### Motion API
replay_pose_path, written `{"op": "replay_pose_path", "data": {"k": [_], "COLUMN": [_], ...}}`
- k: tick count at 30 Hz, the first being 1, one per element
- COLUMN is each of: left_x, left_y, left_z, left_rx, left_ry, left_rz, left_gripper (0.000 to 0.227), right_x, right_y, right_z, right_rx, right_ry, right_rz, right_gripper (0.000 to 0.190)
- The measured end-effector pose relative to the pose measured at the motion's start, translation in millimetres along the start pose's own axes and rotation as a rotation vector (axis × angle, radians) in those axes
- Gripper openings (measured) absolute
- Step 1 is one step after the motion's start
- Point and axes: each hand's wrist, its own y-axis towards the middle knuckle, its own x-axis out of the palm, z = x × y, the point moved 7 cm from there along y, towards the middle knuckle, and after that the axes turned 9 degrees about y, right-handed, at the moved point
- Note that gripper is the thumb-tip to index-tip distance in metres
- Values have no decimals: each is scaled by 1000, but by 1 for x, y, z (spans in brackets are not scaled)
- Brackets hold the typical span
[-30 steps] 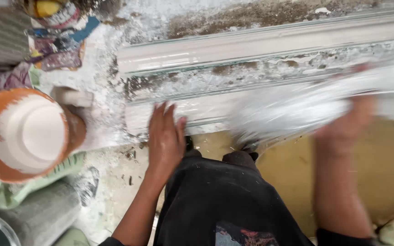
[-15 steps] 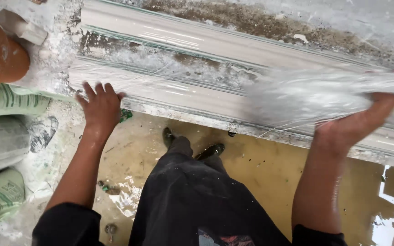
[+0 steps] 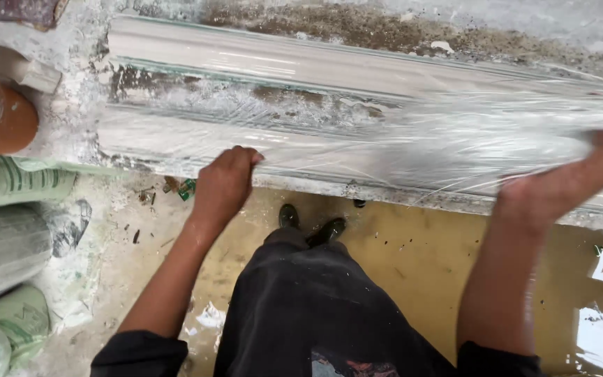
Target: Apply fiberglass strands and gypsum plaster to a mold to create architectural trim pieces.
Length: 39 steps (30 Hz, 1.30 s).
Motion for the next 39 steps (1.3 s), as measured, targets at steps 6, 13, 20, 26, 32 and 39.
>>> {"op": "replay_pose_path", "data": {"k": [6, 13, 20, 26, 32, 39], "left_x": [2, 32, 65, 28, 36, 101], "left_y": [2, -17, 17, 20, 1, 22], "left_z": [-35, 78, 13, 53, 128, 62], "left_rx": [4, 225, 89, 65, 193, -29], "left_ry": [556, -656, -177, 208, -575, 293], "left_rz": [137, -42, -150, 71, -26, -172], "left_gripper": [43, 45, 18, 48, 19, 27], "right_x": [-36, 80, -57, -36, 10, -150], "right_y": [-68, -48, -2, -63, -74, -24], "right_z": [78, -26, 26, 36, 25, 148], "right_rx": [486, 836, 703, 773, 785, 656], "right_ry": [35, 789, 777, 683, 787, 951], "right_rz": [290, 382, 281, 451, 541, 430], "right_gripper": [26, 41, 57, 49, 43, 43]}}
